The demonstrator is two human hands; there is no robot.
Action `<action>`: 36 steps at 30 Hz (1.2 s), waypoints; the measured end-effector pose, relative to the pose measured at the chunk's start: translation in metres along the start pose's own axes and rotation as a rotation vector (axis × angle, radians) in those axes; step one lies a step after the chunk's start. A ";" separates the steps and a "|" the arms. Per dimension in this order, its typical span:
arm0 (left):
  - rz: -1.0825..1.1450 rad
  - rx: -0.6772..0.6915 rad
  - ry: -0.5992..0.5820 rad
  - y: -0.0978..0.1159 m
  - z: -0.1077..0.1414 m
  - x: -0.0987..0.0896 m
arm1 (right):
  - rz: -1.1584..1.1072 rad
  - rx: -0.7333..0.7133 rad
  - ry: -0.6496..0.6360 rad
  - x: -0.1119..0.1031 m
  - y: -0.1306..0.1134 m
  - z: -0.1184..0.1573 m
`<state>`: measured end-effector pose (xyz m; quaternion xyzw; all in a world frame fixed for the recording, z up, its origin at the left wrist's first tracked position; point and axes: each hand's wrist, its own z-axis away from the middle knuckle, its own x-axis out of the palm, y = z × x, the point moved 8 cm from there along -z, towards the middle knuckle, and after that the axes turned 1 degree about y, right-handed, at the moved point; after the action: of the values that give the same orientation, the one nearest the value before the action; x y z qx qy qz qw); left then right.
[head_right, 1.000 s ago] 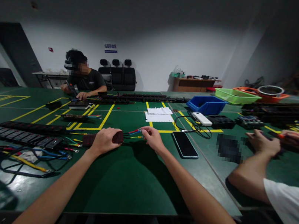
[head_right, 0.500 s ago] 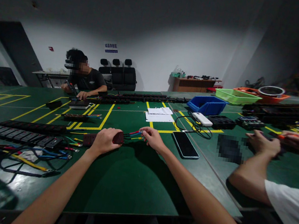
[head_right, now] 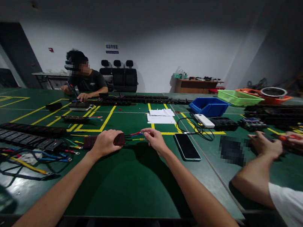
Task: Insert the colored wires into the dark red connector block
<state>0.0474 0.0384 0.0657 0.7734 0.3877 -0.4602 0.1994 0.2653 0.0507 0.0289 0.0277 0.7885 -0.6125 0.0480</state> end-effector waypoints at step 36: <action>-0.047 -0.052 0.019 -0.007 -0.001 -0.007 | 0.902 -0.500 0.079 0.005 -0.030 0.012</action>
<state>0.0408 0.0401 0.0725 0.7628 0.4197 -0.4472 0.2049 0.2578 0.0321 0.0541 0.3758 0.8217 -0.3223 0.2824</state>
